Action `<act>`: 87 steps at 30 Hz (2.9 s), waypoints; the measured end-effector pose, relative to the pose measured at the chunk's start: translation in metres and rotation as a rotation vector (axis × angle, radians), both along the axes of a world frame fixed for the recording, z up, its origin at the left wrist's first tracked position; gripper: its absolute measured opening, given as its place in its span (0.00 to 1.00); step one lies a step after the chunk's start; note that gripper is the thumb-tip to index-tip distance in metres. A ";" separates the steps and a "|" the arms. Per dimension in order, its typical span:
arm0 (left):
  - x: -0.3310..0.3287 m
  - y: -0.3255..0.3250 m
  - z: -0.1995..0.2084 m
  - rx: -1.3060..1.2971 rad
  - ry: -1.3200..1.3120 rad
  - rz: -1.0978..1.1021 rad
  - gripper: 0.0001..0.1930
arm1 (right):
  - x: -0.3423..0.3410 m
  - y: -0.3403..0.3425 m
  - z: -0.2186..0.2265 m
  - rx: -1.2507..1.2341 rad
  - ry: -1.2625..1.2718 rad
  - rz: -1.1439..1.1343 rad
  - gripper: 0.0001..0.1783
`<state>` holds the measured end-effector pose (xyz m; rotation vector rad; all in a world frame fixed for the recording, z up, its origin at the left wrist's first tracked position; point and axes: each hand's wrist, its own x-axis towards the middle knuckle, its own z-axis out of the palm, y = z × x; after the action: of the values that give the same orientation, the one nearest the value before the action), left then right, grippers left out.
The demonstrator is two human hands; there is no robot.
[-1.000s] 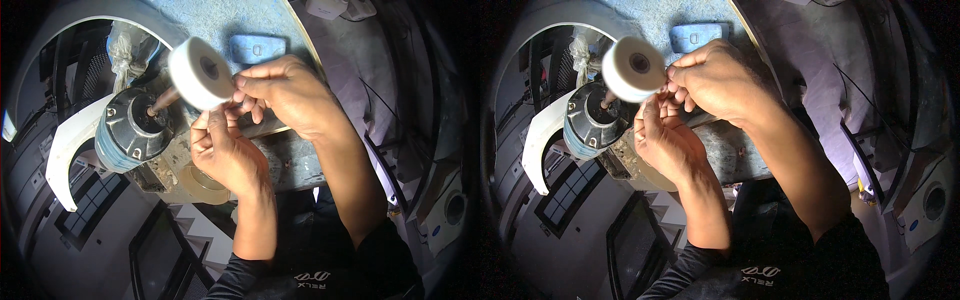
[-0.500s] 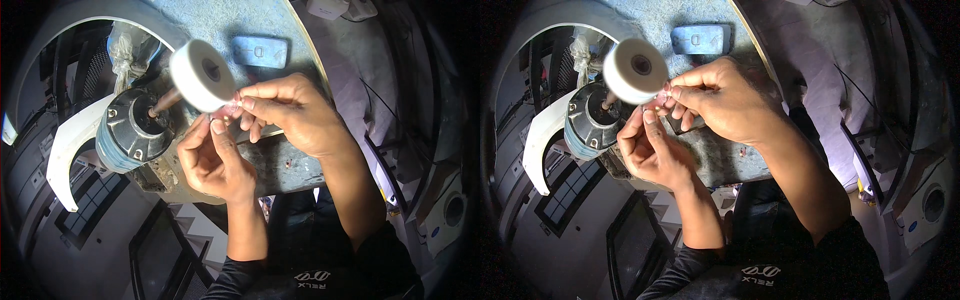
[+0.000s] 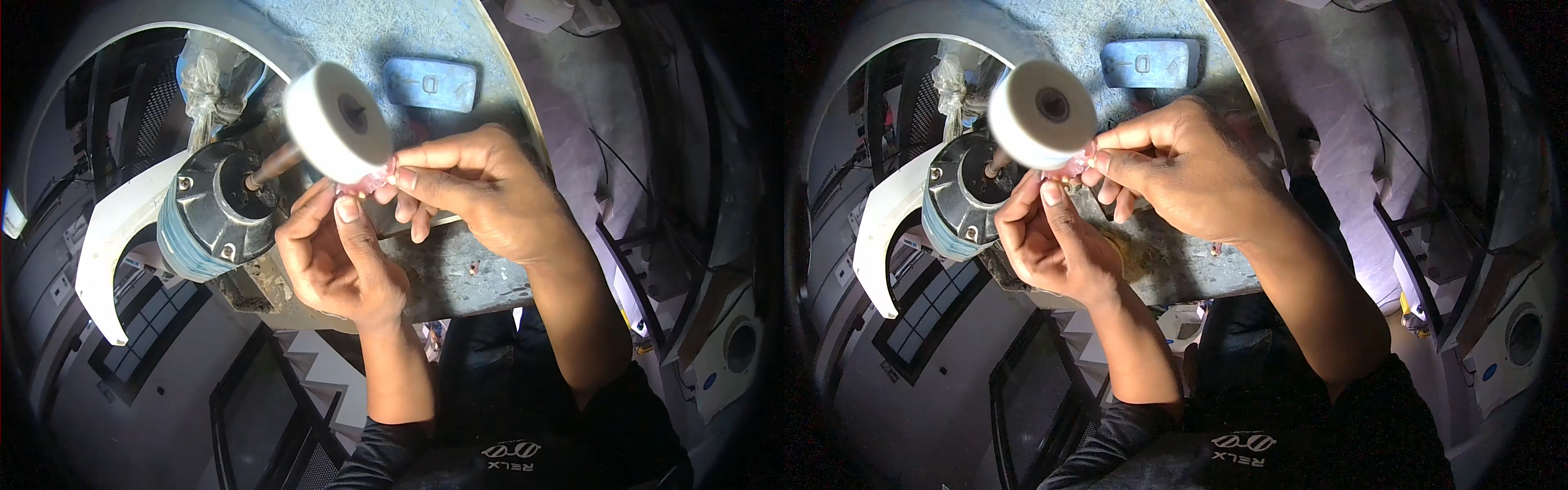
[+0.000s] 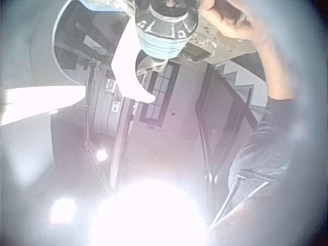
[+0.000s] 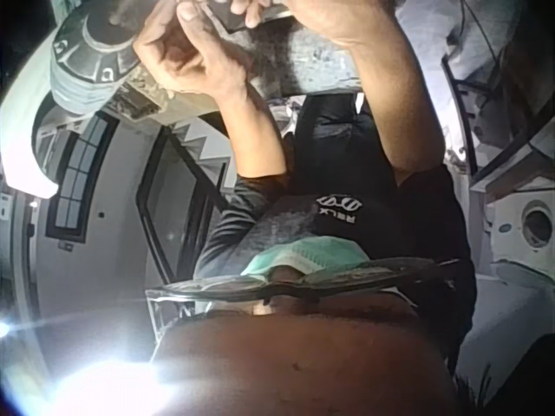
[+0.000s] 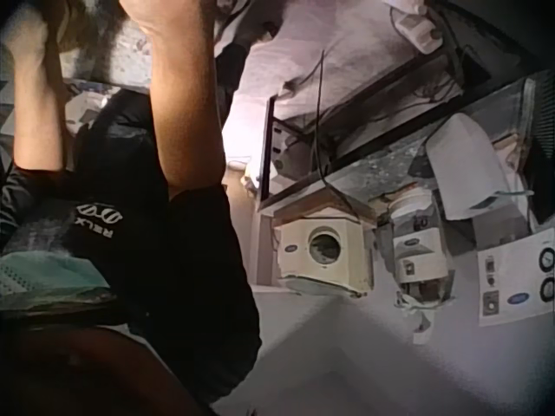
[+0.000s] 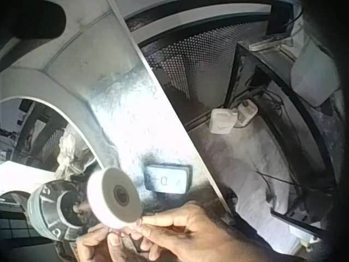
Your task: The person attaches the protective hood over the polishing lathe, applies a block of polishing compound to the rotating wheel, and polishes a dental prosthesis against the wheel by hand.
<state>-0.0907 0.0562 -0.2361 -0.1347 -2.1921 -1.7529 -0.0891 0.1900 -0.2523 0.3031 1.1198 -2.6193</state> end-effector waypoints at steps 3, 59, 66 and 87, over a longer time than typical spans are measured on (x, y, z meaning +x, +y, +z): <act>-0.002 0.001 0.002 0.043 -0.045 0.014 0.06 | 0.001 0.001 0.000 -0.004 -0.020 -0.007 0.09; -0.004 0.001 -0.007 0.024 0.104 0.020 0.06 | -0.001 -0.007 -0.003 0.000 -0.026 0.014 0.10; -0.011 -0.002 -0.012 0.069 -0.113 0.032 0.05 | -0.004 -0.005 -0.004 0.016 -0.124 0.014 0.11; -0.013 -0.011 -0.014 0.226 -0.210 -0.002 0.05 | -0.006 -0.004 -0.004 0.047 -0.142 0.032 0.09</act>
<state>-0.1039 0.0455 -0.2500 0.1056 -2.1094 -2.0837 -0.0954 0.1856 -0.2562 0.4694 1.1298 -2.5029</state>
